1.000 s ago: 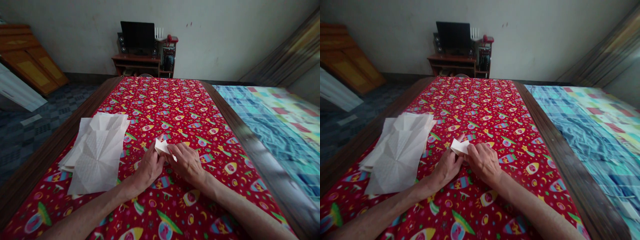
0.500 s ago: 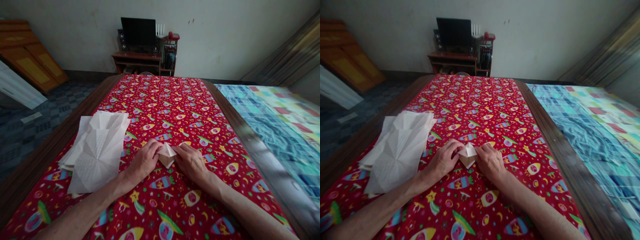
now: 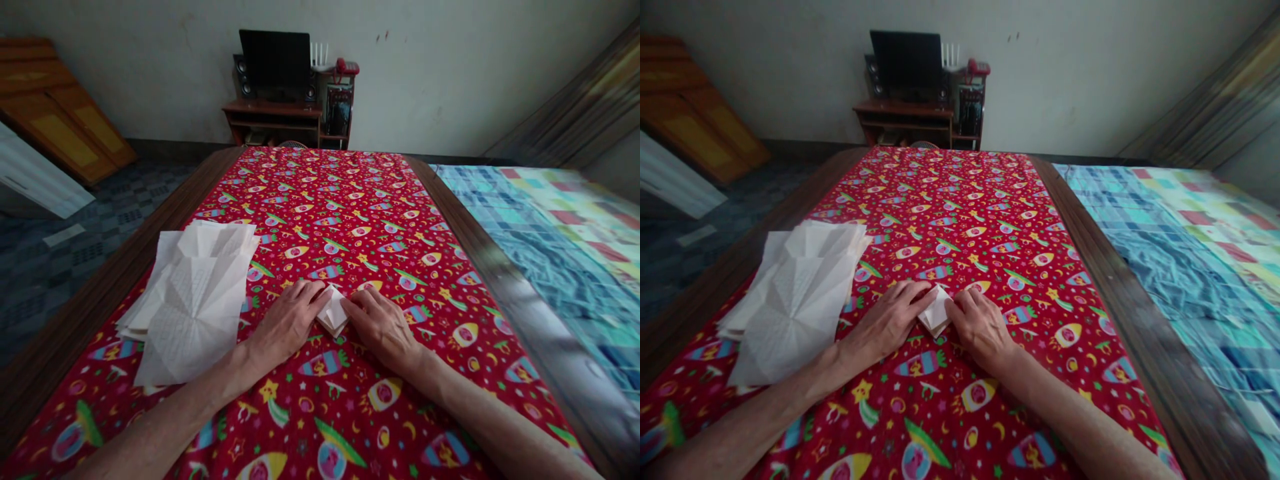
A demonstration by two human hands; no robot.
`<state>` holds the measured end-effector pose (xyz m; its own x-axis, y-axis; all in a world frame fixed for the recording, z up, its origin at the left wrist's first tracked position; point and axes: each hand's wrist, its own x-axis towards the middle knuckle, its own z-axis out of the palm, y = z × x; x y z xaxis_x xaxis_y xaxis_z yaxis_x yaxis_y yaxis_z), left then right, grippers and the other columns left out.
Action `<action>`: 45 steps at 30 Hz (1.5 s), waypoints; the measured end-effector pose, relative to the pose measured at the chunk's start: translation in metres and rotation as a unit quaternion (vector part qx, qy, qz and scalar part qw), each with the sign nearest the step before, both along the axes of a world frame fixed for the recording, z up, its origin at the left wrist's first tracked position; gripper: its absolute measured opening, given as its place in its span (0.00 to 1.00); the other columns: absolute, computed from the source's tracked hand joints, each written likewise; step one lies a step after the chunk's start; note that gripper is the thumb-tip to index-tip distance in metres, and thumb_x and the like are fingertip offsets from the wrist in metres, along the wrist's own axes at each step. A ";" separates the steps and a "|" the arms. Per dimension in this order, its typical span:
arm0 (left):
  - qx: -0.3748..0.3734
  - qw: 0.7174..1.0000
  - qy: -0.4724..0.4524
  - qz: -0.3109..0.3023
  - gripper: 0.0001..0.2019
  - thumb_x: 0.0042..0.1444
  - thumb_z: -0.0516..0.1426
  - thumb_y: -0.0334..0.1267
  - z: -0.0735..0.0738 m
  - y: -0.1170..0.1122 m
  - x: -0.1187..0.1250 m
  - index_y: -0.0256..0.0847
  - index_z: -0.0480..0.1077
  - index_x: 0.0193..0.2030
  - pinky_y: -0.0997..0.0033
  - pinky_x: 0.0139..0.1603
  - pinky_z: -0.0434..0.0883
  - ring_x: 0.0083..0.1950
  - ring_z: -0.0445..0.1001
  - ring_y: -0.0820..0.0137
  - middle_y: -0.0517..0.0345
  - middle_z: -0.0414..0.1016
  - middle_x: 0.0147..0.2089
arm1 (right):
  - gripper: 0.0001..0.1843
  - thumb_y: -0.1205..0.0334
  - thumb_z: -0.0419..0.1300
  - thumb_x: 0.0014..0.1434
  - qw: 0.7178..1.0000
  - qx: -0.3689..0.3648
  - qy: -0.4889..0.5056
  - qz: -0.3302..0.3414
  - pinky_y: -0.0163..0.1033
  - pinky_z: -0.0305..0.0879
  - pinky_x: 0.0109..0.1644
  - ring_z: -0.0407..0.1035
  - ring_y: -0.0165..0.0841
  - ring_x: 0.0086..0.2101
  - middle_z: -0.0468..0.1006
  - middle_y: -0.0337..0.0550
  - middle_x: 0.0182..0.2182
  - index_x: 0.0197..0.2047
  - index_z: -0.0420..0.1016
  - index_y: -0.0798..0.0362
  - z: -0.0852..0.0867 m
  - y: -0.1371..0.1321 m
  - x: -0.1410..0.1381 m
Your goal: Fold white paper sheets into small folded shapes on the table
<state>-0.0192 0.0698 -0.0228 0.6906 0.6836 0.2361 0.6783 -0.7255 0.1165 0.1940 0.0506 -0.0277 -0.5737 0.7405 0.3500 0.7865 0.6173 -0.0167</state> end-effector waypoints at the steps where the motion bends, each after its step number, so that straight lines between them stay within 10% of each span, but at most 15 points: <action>1: -0.008 1.000 0.002 0.001 0.23 0.61 0.49 0.27 0.002 0.001 0.001 0.39 0.57 0.64 0.57 0.58 0.65 0.58 0.61 0.60 0.49 0.63 0.61 | 0.07 0.67 0.54 0.63 1.000 0.004 0.000 0.005 0.39 0.58 0.33 0.60 0.36 0.35 0.71 0.45 0.34 0.41 0.72 0.55 -0.001 0.000 0.000; 16: -0.013 0.999 0.012 -0.046 0.25 0.58 0.50 0.26 0.006 0.010 -0.006 0.40 0.59 0.64 0.49 0.68 0.52 0.71 0.43 0.58 0.56 0.54 0.69 | 0.08 0.69 0.53 0.63 1.000 0.004 0.006 0.015 0.39 0.58 0.34 0.60 0.36 0.34 0.71 0.45 0.33 0.38 0.73 0.55 -0.001 0.002 0.000; 32: -0.004 0.997 -0.039 -0.072 0.08 0.64 0.52 0.35 -0.002 -0.010 -0.008 0.43 0.73 0.41 0.64 0.46 0.66 0.44 0.67 0.67 0.57 0.71 0.43 | 0.11 0.68 0.53 0.63 0.999 0.008 -0.011 0.040 0.44 0.63 0.38 0.61 0.39 0.36 0.73 0.50 0.36 0.46 0.72 0.56 0.001 0.001 0.004; 45: -0.021 0.999 0.046 -0.020 0.20 0.62 0.51 0.39 0.007 -0.006 -0.003 0.42 0.60 0.61 0.55 0.52 0.64 0.50 0.64 0.59 0.51 0.66 0.51 | 0.12 0.68 0.48 0.66 0.992 0.009 0.025 0.123 0.44 0.63 0.44 0.63 0.37 0.39 0.73 0.49 0.39 0.45 0.72 0.56 0.001 0.001 0.007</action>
<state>-0.0220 0.0638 -0.0153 0.7344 0.6635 0.1428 0.6586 -0.7475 0.0863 0.2008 0.0514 -0.0268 -0.7178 0.5737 0.3945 0.6109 0.7908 -0.0387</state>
